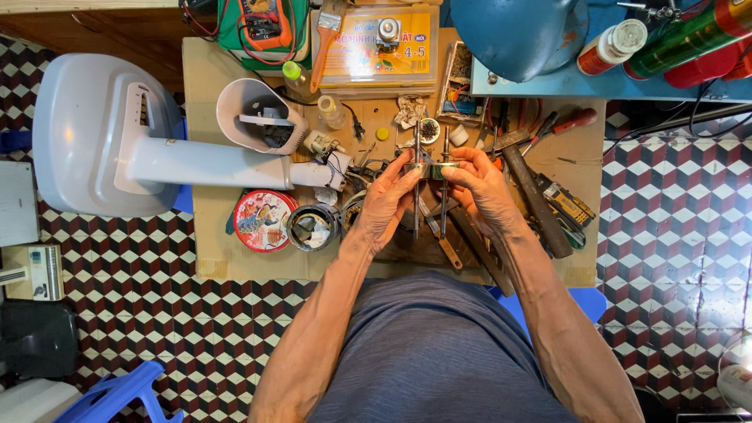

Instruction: The person uses pliers and a screwdriver to disassemble and reassemble a small cylindrical electrical component on a cluttered workbench. They repeatedly adjust and inspect the component while handling various tools and parts.

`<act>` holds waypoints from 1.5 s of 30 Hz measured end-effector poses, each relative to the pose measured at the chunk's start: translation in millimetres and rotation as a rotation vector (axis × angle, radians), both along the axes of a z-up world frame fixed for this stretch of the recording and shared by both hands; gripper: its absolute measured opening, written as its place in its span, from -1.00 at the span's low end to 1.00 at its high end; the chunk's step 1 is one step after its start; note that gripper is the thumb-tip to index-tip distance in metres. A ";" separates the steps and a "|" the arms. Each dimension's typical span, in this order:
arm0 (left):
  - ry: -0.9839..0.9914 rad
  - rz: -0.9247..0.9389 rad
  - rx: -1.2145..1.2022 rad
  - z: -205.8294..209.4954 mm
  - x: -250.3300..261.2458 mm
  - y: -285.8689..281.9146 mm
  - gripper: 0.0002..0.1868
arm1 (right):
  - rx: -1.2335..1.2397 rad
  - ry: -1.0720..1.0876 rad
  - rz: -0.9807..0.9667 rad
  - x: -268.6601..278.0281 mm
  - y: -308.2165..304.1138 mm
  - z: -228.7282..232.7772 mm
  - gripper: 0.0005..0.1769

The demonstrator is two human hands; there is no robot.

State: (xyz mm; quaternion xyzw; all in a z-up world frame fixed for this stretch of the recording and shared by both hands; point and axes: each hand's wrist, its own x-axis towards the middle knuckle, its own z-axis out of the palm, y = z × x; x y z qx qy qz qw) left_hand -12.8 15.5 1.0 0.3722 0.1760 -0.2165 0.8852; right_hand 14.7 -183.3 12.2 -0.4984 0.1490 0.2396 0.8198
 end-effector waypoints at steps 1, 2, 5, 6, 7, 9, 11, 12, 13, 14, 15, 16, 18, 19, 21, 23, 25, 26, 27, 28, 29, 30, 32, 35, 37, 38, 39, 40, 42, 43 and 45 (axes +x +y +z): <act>0.001 0.000 0.002 -1.1 0.4 -0.4 -0.20 | 0.002 -0.004 -0.002 0.5 -0.3 -0.6 -0.39; 0.003 0.000 0.004 -2.6 0.4 -1.1 -0.20 | 0.009 -0.002 -0.001 0.7 -1.0 -1.2 -0.39; -0.004 0.006 -0.004 -7.3 -0.8 -2.6 -0.21 | 0.019 0.005 0.004 0.8 -2.3 -3.2 -0.39; -0.010 0.009 -0.009 -8.9 -0.7 -2.8 -0.21 | 0.014 0.007 0.004 1.2 -2.5 -3.7 -0.38; -0.002 0.010 -0.008 -10.3 -0.8 -2.7 -0.22 | 0.008 0.010 0.005 1.6 -2.5 -4.2 -0.38; 0.013 0.012 -0.006 -12.8 -1.5 -2.6 -0.23 | 0.001 0.017 0.010 1.6 -2.5 -5.2 -0.38; 0.027 0.010 0.006 -15.2 -2.2 -2.7 -0.25 | -0.012 0.029 0.013 1.8 -2.5 -6.6 -0.37; 0.035 0.010 0.013 -16.1 -2.6 -2.5 -0.26 | -0.021 0.038 0.014 2.0 -2.1 -7.4 -0.37; 0.030 0.009 0.011 -16.9 -2.9 -2.4 -0.26 | -0.031 0.046 0.015 2.3 -2.0 -8.1 -0.36; 0.025 0.008 0.010 -17.5 -3.1 -2.0 -0.26 | -0.026 0.049 0.017 2.5 -1.6 -8.8 -0.36; 0.020 0.007 0.009 -17.7 -3.5 -1.7 -0.27 | -0.021 0.051 0.018 2.6 -1.2 -9.2 -0.36; 0.023 0.008 0.009 -17.7 -3.7 -1.3 -0.27 | -0.017 0.052 0.020 2.8 -0.7 -9.5 -0.36; 0.031 0.008 0.011 -16.7 -3.7 -0.9 -0.26 | -0.029 0.052 0.022 2.9 0.1 -9.3 -0.35; 0.035 0.006 0.017 -16.0 -3.5 -0.8 -0.26 | -0.035 0.051 0.024 3.2 0.3 -9.0 -0.34; 0.044 -0.001 0.030 -14.3 -3.6 0.4 -0.26 | -0.052 0.053 0.029 3.2 1.5 -8.3 -0.33; 0.040 -0.005 0.030 -13.1 -3.1 0.2 -0.27 | -0.063 0.052 0.031 3.6 1.4 -7.1 -0.32; 0.042 -0.005 0.033 -12.5 -2.5 0.9 -0.26 | -0.064 0.050 0.032 4.5 2.4 -6.3 -0.31; 0.045 -0.005 0.035 -12.8 -2.4 0.6 -0.26 | -0.063 0.051 0.032 4.6 2.3 -5.9 -0.32; 0.048 -0.004 0.036 -13.3 -2.4 0.4 -0.25 | -0.061 0.052 0.032 4.8 2.2 -5.7 -0.32; 0.053 -0.004 0.041 -14.1 -2.6 0.4 -0.25 | -0.060 0.054 0.032 4.8 2.2 -5.6 -0.33; 0.058 -0.004 0.045 -15.0 -2.8 0.4 -0.24 | -0.055 0.053 0.035 5.1 2.2 -5.5 -0.33; 0.061 -0.005 0.050 -15.7 -2.4 0.5 -0.23 | -0.050 0.051 0.038 6.2 2.2 -5.2 -0.34; 0.030 0.010 0.012 -16.3 -0.4 1.3 -0.23 | -0.038 0.037 0.045 9.6 2.8 -4.2 -0.37; -0.003 0.024 -0.004 -14.1 7.9 4.3 -0.26 | -0.016 -0.003 0.053 20.6 5.9 -2.0 -0.41; -0.036 0.039 -0.010 -10.3 14.6 8.9 -0.29 | 0.005 -0.030 0.057 29.2 10.4 -0.4 -0.44; -0.061 0.048 -0.020 -7.9 17.6 11.4 -0.30 | 0.015 -0.035 0.057 33.4 12.7 0.4 -0.45; -0.086 0.057 -0.030 -5.4 20.6 13.9 -0.32 | 0.024 -0.041 0.058 37.4 15.1 1.2 -0.45; -0.089 0.059 -0.035 -2.8 23.6 16.4 -0.33 | 0.034 -0.046 0.059 41.2 17.1 2.1 -0.45; -0.096 0.063 -0.045 1.8 28.7 20.6 -0.34 | 0.054 -0.041 0.065 47.1 20.6 3.4 -0.45; -0.113 0.066 -0.045 3.5 30.6 21.7 -0.34 | 0.063 -0.039 0.068 50.0 22.0 3.8 -0.45; -0.145 0.072 -0.042 6.0 32.9 24.5 -0.34 | 0.065 -0.036 0.067 54.9 25.9 3.8 -0.45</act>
